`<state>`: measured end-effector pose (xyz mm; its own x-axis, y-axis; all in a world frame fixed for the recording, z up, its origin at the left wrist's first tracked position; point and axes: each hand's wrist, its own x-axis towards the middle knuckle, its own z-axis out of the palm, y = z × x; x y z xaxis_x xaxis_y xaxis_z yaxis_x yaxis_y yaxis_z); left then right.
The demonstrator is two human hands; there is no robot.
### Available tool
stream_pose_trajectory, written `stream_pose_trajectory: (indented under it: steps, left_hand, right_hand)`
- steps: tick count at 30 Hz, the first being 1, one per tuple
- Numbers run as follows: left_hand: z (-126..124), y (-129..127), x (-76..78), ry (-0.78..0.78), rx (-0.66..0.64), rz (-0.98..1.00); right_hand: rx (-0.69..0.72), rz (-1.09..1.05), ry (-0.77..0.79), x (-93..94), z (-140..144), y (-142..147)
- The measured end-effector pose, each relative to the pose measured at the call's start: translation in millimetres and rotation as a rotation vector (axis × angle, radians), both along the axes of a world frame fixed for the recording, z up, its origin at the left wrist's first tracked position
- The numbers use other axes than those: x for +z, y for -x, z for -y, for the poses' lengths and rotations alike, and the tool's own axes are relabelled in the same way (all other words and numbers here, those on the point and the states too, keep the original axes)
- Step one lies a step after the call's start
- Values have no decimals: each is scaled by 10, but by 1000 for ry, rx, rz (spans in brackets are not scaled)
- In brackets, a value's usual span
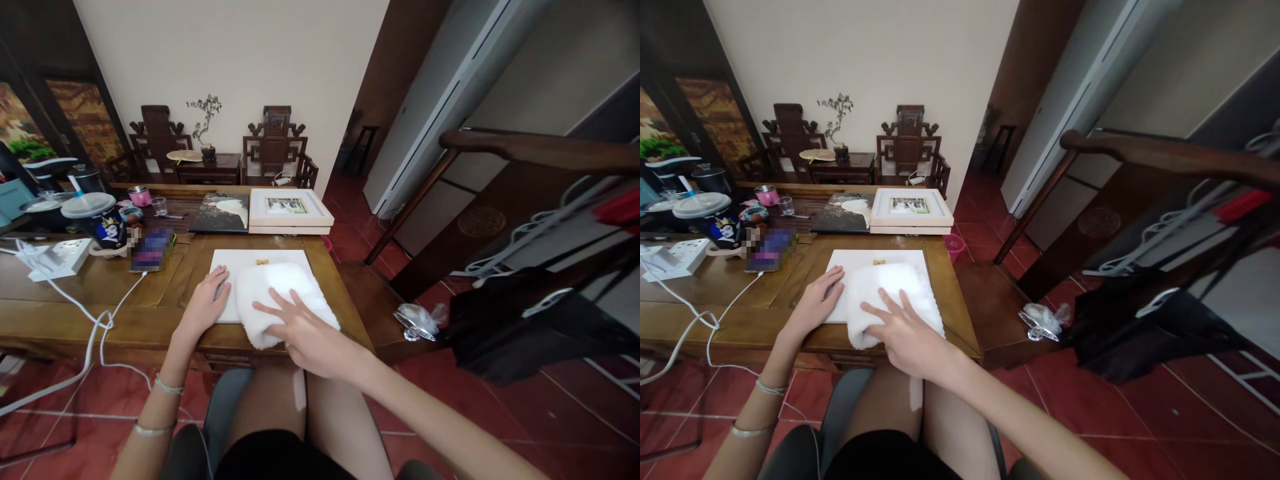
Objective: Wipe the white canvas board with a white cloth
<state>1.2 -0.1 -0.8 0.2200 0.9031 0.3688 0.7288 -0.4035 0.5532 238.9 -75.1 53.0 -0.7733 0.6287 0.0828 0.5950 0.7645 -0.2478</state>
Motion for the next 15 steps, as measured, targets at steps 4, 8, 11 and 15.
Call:
stream_pose_trajectory:
  steps: [4, 8, 11, 15]
  left_hand:
    - [-2, 6, -8, -7, -4, 10]
    - [6, 5, -7, -3, -5, 20]
    - [8, 7, -8, 0, 3, 12]
    - [3, 12, -8, 2, 6, 8]
  right_hand:
    - [-8, -70, 25, -36, -171, -74]
    - [-82, -93, 0, -112, -533, -81]
    - [-142, -70, -47, -157, -827, -9]
    - [-228, -25, -75, -139, -986, 192]
